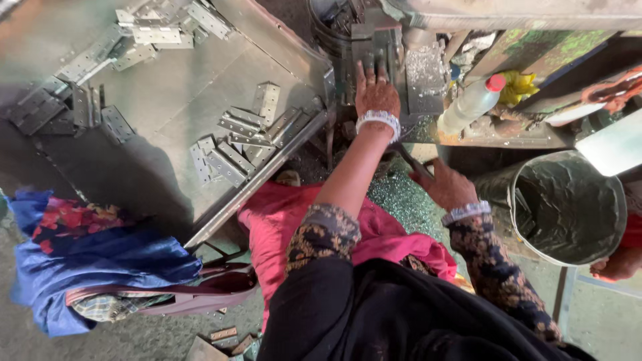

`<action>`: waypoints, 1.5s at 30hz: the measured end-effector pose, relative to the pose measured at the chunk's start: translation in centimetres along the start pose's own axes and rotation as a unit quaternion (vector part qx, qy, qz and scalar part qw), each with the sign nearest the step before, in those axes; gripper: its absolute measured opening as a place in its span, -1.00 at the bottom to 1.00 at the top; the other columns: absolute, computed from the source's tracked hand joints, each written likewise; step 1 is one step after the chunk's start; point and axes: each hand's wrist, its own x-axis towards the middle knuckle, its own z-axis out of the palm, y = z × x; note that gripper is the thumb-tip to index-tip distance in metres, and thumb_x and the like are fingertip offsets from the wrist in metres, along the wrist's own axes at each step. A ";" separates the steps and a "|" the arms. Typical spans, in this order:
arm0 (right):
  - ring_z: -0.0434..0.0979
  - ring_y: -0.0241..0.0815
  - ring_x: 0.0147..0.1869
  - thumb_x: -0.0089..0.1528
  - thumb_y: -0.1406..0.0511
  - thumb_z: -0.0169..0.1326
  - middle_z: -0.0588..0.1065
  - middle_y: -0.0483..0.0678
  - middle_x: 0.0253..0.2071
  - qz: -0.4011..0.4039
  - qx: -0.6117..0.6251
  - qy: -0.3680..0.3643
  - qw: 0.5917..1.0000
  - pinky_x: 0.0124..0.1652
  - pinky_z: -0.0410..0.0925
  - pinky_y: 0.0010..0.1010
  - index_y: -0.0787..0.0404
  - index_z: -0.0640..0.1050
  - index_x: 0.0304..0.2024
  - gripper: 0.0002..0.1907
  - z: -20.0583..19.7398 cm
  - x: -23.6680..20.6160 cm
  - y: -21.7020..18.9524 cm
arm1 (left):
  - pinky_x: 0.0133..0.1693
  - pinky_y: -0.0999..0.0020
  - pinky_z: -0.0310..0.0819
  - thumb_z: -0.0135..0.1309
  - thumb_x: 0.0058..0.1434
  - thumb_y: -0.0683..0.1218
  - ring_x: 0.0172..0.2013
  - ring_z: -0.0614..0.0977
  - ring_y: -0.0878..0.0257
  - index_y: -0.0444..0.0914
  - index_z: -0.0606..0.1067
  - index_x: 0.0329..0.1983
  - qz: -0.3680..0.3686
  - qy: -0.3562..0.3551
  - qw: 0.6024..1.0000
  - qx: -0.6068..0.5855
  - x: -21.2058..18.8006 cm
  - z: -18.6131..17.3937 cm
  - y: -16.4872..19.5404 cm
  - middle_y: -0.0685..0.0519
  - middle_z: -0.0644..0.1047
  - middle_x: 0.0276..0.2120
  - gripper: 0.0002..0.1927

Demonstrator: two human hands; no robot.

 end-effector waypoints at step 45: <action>0.62 0.13 -0.08 0.34 -0.03 0.22 0.60 0.07 -0.06 -0.122 0.017 0.219 0.968 -0.18 0.42 0.00 0.17 0.53 0.11 -0.50 -7.5 -5.9 -6.3 | -0.14 -0.01 0.59 0.01 0.29 -0.12 -0.15 0.69 -0.07 -0.14 0.62 -0.14 -0.184 0.178 0.957 -0.133 -8.2 11.9 -18.4 -0.13 0.64 -0.21 -0.81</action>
